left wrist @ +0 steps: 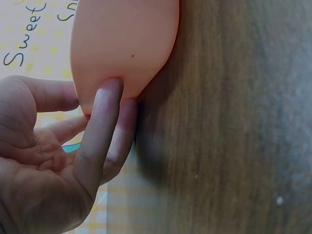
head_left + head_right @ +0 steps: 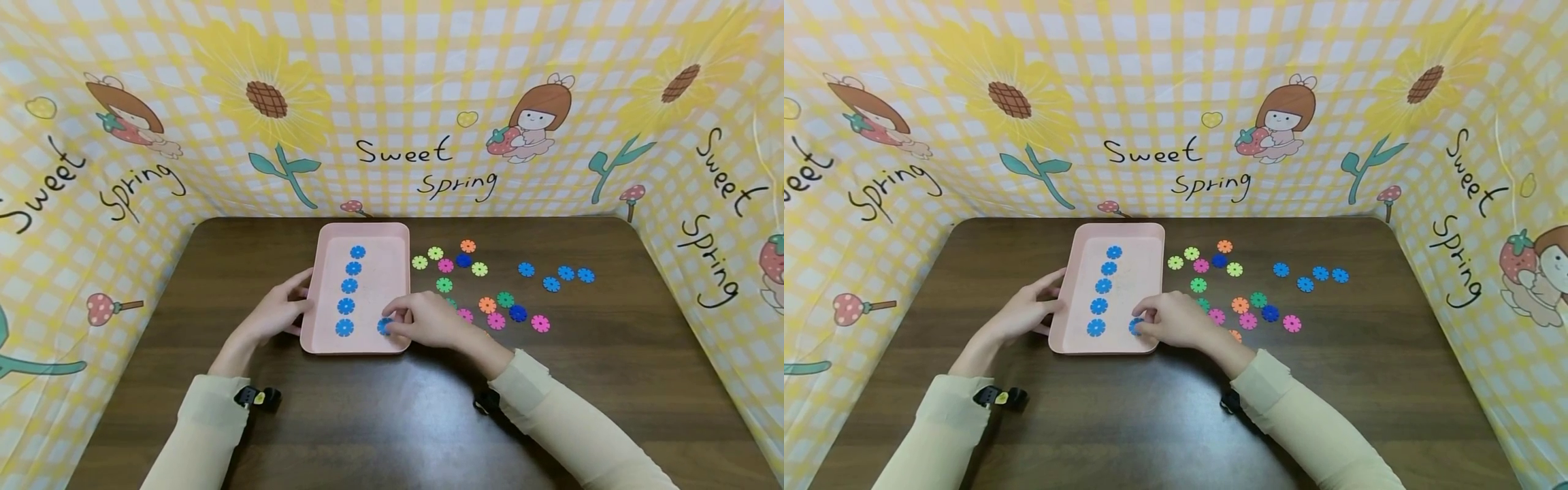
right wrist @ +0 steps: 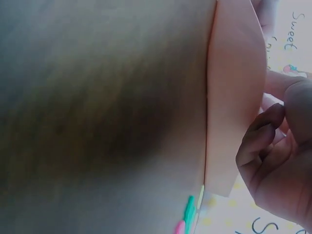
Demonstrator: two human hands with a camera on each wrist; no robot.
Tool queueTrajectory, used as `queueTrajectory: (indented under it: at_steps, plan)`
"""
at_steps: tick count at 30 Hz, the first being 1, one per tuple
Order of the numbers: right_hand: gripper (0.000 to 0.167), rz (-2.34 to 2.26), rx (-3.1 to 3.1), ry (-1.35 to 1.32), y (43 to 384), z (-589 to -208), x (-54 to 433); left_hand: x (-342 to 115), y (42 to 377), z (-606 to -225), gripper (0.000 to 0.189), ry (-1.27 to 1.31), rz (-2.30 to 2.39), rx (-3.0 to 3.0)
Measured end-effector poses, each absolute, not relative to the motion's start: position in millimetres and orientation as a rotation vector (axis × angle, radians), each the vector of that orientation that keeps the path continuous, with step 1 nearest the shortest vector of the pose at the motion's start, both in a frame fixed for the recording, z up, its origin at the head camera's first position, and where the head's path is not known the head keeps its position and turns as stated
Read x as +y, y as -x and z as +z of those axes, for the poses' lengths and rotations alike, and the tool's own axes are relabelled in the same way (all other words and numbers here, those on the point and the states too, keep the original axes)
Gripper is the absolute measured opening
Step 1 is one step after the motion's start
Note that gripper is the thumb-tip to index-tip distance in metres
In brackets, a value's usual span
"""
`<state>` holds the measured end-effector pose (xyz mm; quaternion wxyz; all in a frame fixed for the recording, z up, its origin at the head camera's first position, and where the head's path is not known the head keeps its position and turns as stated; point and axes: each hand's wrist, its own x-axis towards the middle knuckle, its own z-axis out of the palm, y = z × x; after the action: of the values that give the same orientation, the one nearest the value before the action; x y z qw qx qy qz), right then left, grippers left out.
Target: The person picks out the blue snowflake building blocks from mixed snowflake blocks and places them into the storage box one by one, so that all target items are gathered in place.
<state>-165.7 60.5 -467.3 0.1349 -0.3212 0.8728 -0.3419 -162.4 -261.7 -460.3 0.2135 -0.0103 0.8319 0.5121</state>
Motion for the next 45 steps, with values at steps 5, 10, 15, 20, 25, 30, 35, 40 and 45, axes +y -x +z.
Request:
queueTrajectory:
  at_steps: [5,10,15,20,25,30,35,40,45]
  plan:
    - [0.02,-1.07,2.542,0.938,166,-457,72,-263,163,-462,0.069,0.035,1.414,2.318]
    - [0.021,-1.129,2.592,0.921,166,-449,87,-264,164,-464,0.069,0.026,1.416,2.316]
    - [0.02,-1.181,2.656,0.866,170,-448,107,-264,165,-464,0.07,0.03,1.418,2.317]
    - [0.024,-1.203,2.682,0.755,173,-449,132,-265,165,-465,0.07,0.028,1.411,2.32]
    - [0.025,-1.2,2.756,0.644,179,-453,158,-265,164,-465,0.069,0.032,1.403,2.323]
    - [0.03,-1.186,2.818,0.505,186,-457,185,-265,164,-466,0.07,0.038,1.408,2.321]
    - [0.036,-1.152,2.844,0.362,197,-460,211,-265,163,-466,0.07,0.042,1.412,2.318]
    - [0.046,-1.109,2.845,0.248,206,-465,236,-264,163,-466,0.07,0.043,1.412,2.315]
    - [0.052,-1.088,2.832,0.185,212,-468,256,-264,164,-465,0.07,0.037,1.406,2.324]
